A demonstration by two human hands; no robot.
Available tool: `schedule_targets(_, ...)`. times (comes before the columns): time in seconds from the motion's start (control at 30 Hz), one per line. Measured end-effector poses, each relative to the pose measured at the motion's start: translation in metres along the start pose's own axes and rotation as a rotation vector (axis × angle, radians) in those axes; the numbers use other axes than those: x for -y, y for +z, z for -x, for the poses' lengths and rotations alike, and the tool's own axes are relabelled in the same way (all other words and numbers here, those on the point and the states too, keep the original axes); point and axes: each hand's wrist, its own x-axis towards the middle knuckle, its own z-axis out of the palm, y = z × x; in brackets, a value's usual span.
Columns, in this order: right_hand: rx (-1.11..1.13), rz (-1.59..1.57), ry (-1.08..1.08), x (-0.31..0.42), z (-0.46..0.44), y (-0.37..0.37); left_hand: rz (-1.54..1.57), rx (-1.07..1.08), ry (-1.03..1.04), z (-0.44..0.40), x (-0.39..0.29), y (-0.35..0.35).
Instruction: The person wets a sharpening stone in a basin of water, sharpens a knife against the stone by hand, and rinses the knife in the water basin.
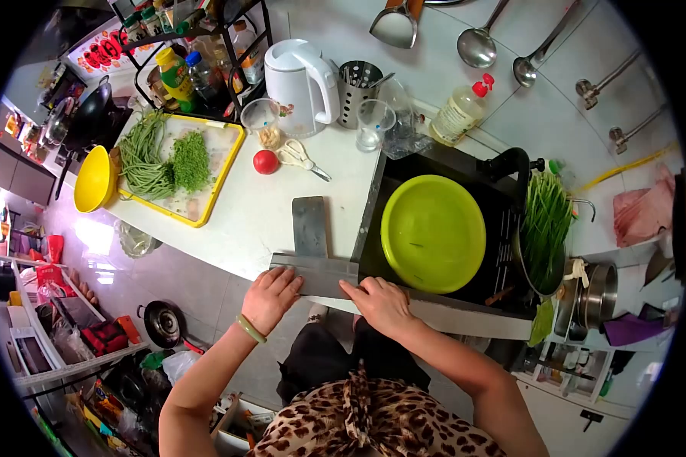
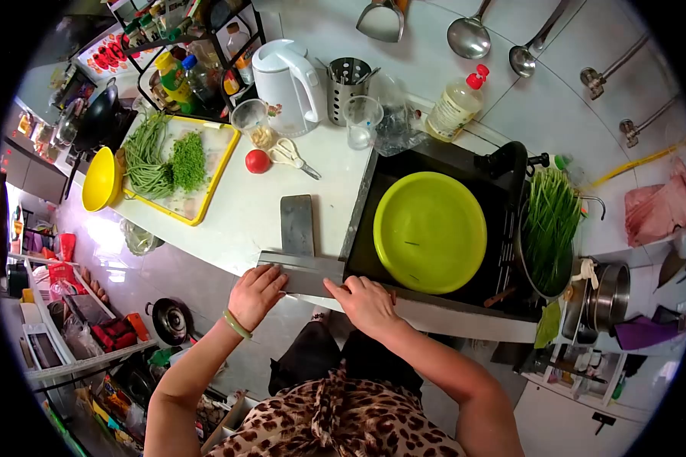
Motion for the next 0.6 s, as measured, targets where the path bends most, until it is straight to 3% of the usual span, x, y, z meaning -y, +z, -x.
schedule_targets(0.07, 0.012, 0.083, 0.047, 0.002, 0.003, 0.013, 0.001, -0.100, 0.048, 0.005, 0.006, 0.012)
schedule_targets(0.37, 0.268, 0.060, 0.195, 0.008, -0.015, 0.005, 0.011, -0.048, 0.165, -0.001, 0.029, 0.010)
schedule_targets(0.5, 0.103, 0.023, 0.159, -0.002, -0.036, 0.015, -0.003, -0.057, 0.139, -0.019, 0.049, 0.010)
schedule_targets(0.57, 0.242, 0.060, 0.189, 0.011, -0.022, 0.005, 0.006, 0.001, 0.149, -0.005, 0.037, 0.006)
schedule_targets(0.6, 0.110, 0.026, 0.139, 0.015, -0.009, 0.010, 0.008, -0.032, 0.180, 0.003, 0.030, 0.009)
